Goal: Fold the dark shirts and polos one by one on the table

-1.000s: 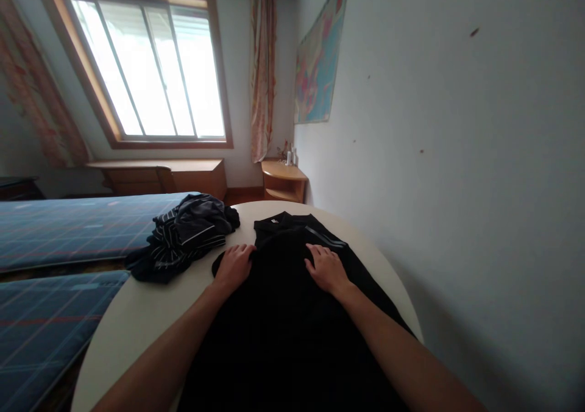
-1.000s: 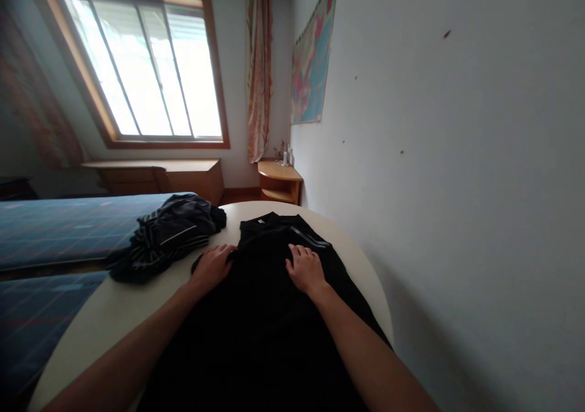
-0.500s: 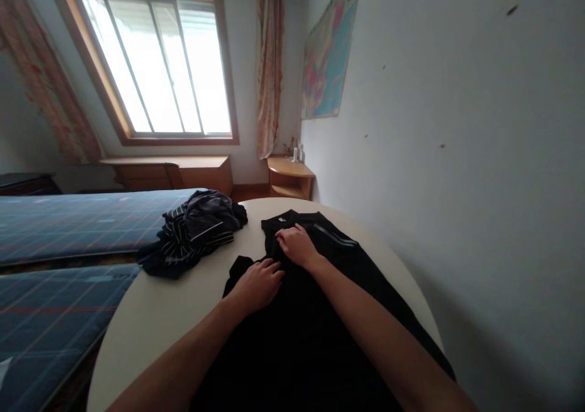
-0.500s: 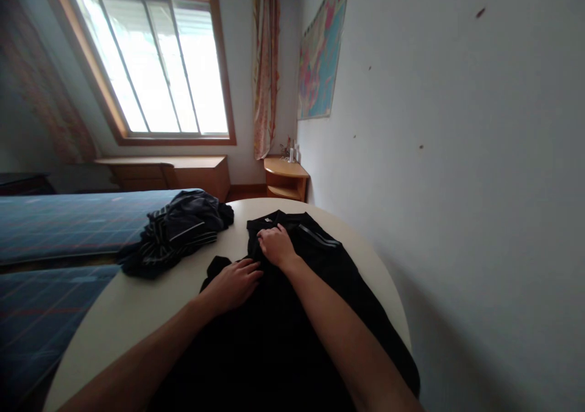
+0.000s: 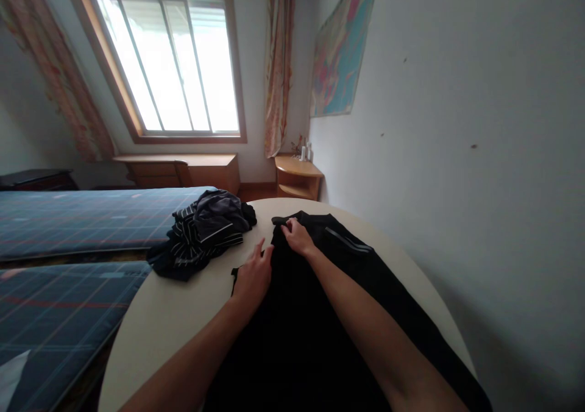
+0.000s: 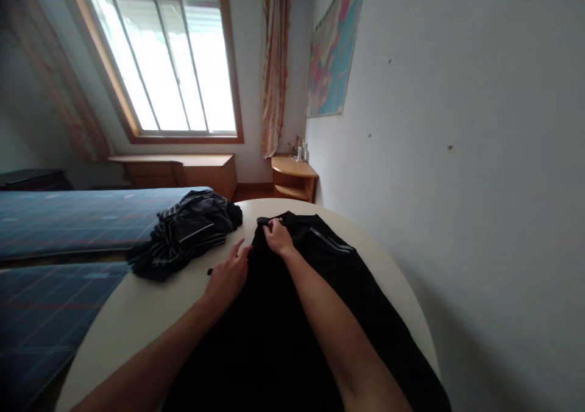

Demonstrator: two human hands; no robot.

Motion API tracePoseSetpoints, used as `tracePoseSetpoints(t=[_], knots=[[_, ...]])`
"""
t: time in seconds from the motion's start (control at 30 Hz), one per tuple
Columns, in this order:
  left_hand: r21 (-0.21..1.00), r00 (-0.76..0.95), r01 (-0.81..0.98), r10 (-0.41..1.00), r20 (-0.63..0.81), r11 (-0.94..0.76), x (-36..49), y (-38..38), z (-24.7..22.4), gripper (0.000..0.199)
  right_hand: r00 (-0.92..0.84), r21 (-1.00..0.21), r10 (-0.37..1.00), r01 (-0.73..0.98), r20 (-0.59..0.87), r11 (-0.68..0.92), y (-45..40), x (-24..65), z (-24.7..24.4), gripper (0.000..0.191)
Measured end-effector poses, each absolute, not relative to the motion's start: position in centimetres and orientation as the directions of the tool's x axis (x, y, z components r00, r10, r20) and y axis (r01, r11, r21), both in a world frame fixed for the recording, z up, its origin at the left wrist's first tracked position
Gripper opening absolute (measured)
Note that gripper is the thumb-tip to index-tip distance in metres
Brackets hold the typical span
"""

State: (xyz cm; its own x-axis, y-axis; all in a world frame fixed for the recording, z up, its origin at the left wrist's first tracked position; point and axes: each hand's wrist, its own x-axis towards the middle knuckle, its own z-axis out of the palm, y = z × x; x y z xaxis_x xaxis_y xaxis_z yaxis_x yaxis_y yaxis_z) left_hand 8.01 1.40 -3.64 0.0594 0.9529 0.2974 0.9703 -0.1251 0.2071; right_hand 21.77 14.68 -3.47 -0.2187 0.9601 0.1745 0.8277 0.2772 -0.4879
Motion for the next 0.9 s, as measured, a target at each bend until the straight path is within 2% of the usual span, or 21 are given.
tracePoseSetpoints(t=[0.07,0.13,0.2,0.37,0.47,0.7,0.8,0.9], knots=[[0.211,-0.016,0.976,0.951,0.308,-0.052,7.2,1.9,-3.8,0.042,-0.225,-0.632,0.943,0.700,0.247,0.332,14.9,21.8,-3.7,0.033],[0.223,-0.070,0.975,0.947,0.314,-0.002,6.4,2.5,-4.0,0.038,-0.286,-0.684,0.919,0.614,0.272,0.394,14.7,22.0,-4.1,0.032],[0.249,-0.115,0.968,0.947,0.300,0.038,5.7,3.1,-4.2,0.034,-0.380,-0.642,0.882,0.609,0.277,0.465,14.1,22.3,-4.7,0.034],[0.368,-0.186,0.925,0.960,0.208,0.100,4.0,4.3,-4.6,0.030,-0.498,-0.358,0.804,0.722,0.326,0.593,11.3,24.5,-5.5,0.037],[0.369,-0.174,0.924,0.968,0.179,0.097,3.6,4.5,-4.7,0.031,-0.535,-0.251,0.786,0.751,0.311,0.611,9.8,26.5,-5.7,0.040],[0.188,-0.093,0.981,0.969,0.230,0.049,4.0,4.8,-5.3,0.036,-0.578,-0.201,0.798,0.772,0.171,0.603,8.7,30.5,-5.9,0.052],[0.268,-0.161,0.957,0.972,0.170,0.112,3.8,6.0,-5.6,0.045,-0.587,-0.224,0.794,0.762,0.154,0.607,8.4,31.1,-6.3,0.053],[0.341,-0.191,0.929,0.976,0.109,0.143,3.2,7.9,-5.5,0.040,-0.548,-0.251,0.808,0.769,0.215,0.588,7.7,31.1,-6.6,0.051]])
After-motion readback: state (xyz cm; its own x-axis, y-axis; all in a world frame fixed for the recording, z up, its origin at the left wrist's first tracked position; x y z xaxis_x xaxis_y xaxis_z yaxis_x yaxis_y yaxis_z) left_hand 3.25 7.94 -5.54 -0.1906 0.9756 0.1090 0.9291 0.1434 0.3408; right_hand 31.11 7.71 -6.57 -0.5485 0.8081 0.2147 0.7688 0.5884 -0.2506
